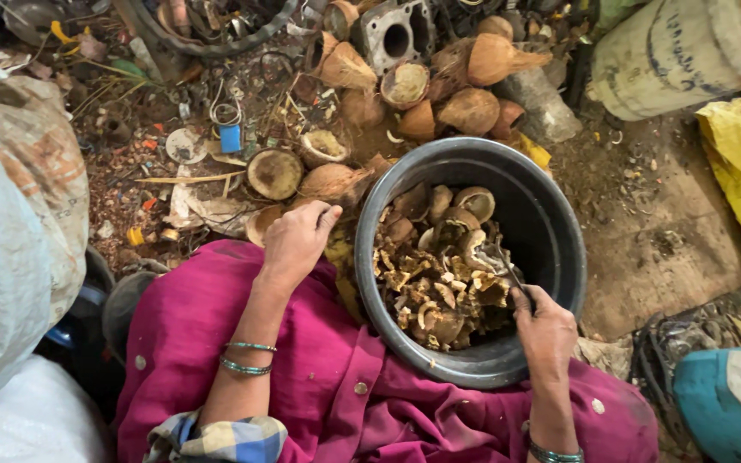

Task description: The person sits on the ground with a large basin on their lap and uses a small knife-like scoop to dig coconut flesh out of coconut shell halves, dropping the extracted flesh into the basin and the emptied shells aside. They reach into a sack to grab more whole coconuts and continue scooping one shell at a time.

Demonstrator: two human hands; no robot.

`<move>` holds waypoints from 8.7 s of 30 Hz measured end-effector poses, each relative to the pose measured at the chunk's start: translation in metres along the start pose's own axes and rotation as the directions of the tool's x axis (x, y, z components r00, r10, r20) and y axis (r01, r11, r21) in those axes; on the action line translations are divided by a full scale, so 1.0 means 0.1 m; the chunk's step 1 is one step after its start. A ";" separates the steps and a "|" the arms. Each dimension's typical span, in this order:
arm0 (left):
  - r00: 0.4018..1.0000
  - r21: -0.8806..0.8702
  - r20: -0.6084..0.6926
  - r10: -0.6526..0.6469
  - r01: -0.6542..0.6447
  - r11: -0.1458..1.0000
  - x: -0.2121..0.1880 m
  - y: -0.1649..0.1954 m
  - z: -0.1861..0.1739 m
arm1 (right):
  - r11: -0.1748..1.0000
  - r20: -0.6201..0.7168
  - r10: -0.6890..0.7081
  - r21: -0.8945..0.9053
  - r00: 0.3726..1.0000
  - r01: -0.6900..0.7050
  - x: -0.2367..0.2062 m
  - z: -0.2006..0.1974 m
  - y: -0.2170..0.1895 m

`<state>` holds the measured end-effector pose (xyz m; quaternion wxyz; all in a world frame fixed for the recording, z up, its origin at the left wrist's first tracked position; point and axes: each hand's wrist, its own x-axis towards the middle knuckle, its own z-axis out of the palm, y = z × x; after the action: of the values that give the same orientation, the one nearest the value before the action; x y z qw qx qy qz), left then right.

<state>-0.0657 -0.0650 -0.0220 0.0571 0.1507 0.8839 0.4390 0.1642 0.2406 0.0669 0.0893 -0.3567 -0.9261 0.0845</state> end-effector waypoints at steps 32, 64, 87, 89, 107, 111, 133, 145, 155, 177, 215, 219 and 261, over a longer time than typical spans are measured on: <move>0.963 0.094 0.248 0.103 -0.130 0.987 0.01 -0.11 0.07 | 0.618 0.270 0.150 0.725 0.951 -0.304 0.44 -0.09 0.37; 0.961 0.023 0.222 0.167 -0.177 0.984 0.24 0.06 0.11 | 0.926 0.254 -0.375 0.159 0.892 0.344 2.24 0.68 -3.16; 0.964 -0.016 0.205 0.171 -0.172 0.985 0.26 0.13 0.14 | 0.869 0.186 -0.474 -0.060 0.861 0.492 2.35 1.11 -3.45; 0.964 -0.019 0.203 0.170 -0.170 0.985 0.25 0.13 0.13 | 0.874 0.201 -0.457 -0.077 0.866 0.479 2.37 1.15 -3.45; 0.969 -0.038 0.160 0.186 -0.182 0.983 0.21 0.19 0.13 | 0.801 0.199 -0.585 -0.007 0.786 0.598 2.30 1.17 -3.53; 0.969 -0.058 0.170 0.181 -0.174 0.983 0.23 0.20 0.14 | 0.820 0.289 -0.519 -0.097 0.804 0.564 2.35 1.22 -3.53; 0.970 0.021 0.172 0.173 -0.179 0.984 0.37 0.27 -0.17 | 0.903 0.144 -0.424 0.137 0.894 0.407 2.23 0.88 -3.58; 0.992 -0.130 -0.006 0.128 -0.127 0.983 0.33 0.37 -0.39 | 0.428 0.355 -0.270 0.877 0.895 -0.218 1.96 -0.27 -2.51; 0.974 -0.853 -0.018 0.225 -0.132 0.505 0.00 0.41 -0.16 | -0.095 0.578 -0.324 0.768 0.749 -0.634 0.79 -0.45 -0.60; 0.928 -0.749 0.350 0.129 0.360 -0.556 -1.12 1.07 1.08 | 0.259 0.376 -0.450 0.923 0.810 -0.285 -0.53 0.15 -0.53; 0.927 -0.803 0.344 0.151 0.373 -0.464 -0.91 1.94 1.17 | 0.000 0.270 -0.077 0.963 0.960 -0.270 -0.27 -0.01 -0.40; 0.936 -0.740 0.301 0.185 0.351 -0.573 -0.86 1.76 1.21 | 0.017 0.288 -0.138 0.957 0.948 -0.289 -0.29 0.02 -0.45; 0.921 -0.592 0.340 0.189 0.365 -0.718 -0.24 0.78 0.84 | 0.668 0.090 -0.422 0.703 0.902 0.243 -0.53 -0.56 -0.60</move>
<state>-0.0067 0.0355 -0.0116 0.3477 -0.0479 -0.0883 0.9322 0.1770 0.1656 0.1289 0.1118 -0.1099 -0.8839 0.4405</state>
